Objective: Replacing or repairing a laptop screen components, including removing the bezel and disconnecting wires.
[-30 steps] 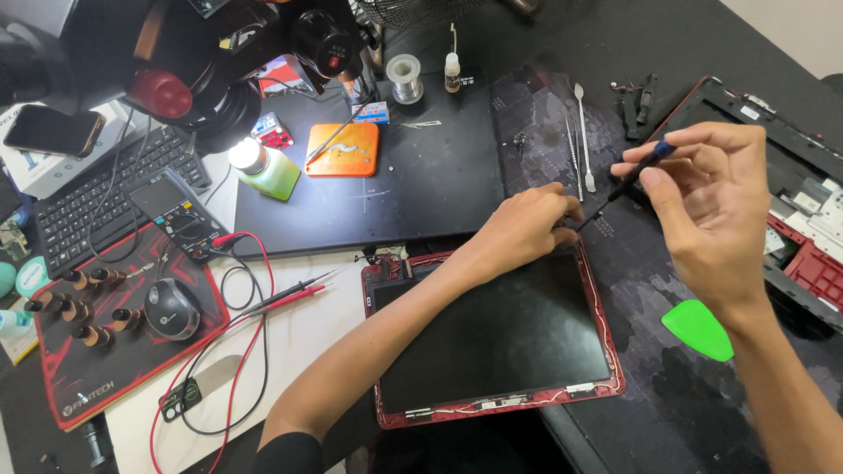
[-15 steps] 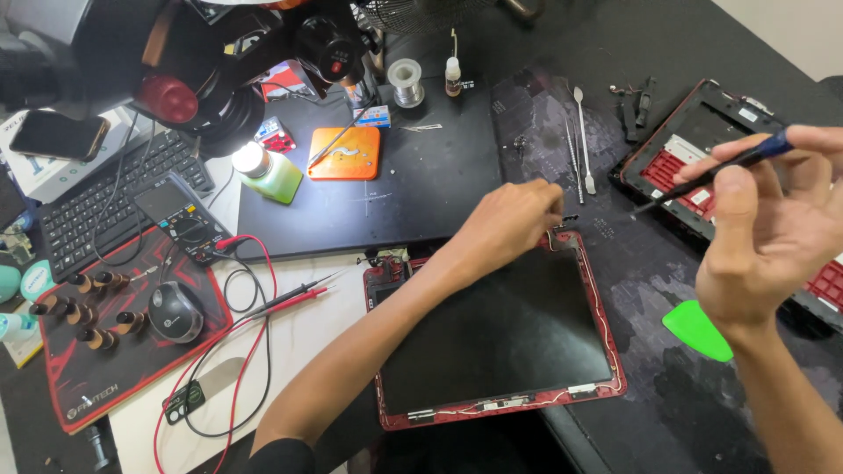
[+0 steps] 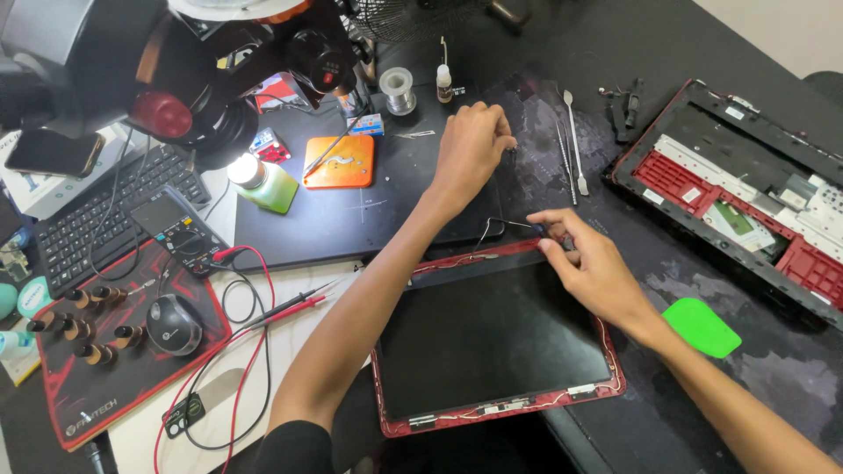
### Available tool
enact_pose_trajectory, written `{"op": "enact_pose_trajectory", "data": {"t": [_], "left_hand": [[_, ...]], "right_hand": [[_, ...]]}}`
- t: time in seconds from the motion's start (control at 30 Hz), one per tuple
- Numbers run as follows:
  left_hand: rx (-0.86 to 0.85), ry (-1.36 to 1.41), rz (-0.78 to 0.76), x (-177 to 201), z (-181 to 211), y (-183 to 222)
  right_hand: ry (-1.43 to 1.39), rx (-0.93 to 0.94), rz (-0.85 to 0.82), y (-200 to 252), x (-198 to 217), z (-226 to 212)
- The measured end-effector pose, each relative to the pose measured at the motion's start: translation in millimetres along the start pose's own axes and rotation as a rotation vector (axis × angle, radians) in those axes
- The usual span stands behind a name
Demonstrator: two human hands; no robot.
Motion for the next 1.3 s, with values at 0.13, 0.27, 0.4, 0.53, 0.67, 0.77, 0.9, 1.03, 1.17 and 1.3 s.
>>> {"op": "enact_pose_trajectory", "data": {"t": [0.13, 0.27, 0.4, 0.53, 0.67, 0.77, 0.9, 1.03, 1.17, 1.3], "left_hand": [[-0.018, -0.101, 0.047, -13, -3, -8], [-0.04, -0.209, 0.016, -21, -5, -8], [-0.068, -0.214, -0.016, -25, -5, -3], [-0.069, -0.232, -0.043, -31, -8, -3], [-0.081, -0.234, -0.043, -35, -9, -1], [-0.09, -0.252, -0.044, -37, -10, 1], [-0.085, -0.262, -0.081, -34, -4, 4], [-0.066, -0.3, -0.17, -32, 2, 7], [-0.17, -0.37, -0.094, -38, 5, 11], [-0.201, -0.433, -0.055, -44, 6, 11]], "right_hand": [[0.027, 0.041, -0.031, 3, -7, -8], [0.035, 0.019, -0.038, 1, -7, -8], [0.041, -0.082, -0.029, 1, -8, 0], [0.05, -0.079, -0.026, 0, -8, 2], [0.038, -0.085, -0.026, 0, -9, 0], [0.043, -0.119, -0.028, 1, -10, -3], [0.044, -0.153, -0.028, 2, -10, -4], [0.038, -0.067, -0.022, 2, -10, 1], [0.046, -0.049, -0.018, 4, -11, -6], [0.039, -0.093, -0.022, 5, -11, -5]]}}
Point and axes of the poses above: each hand's wrist, its own y-axis away from the middle knuckle, its own x-axis out of the back of the hand, z = x × y, the point moved 7 cm from there along -y, towards the middle knuckle, and after that the axes turned 8 degrees about -y, right-handed, at the moved point
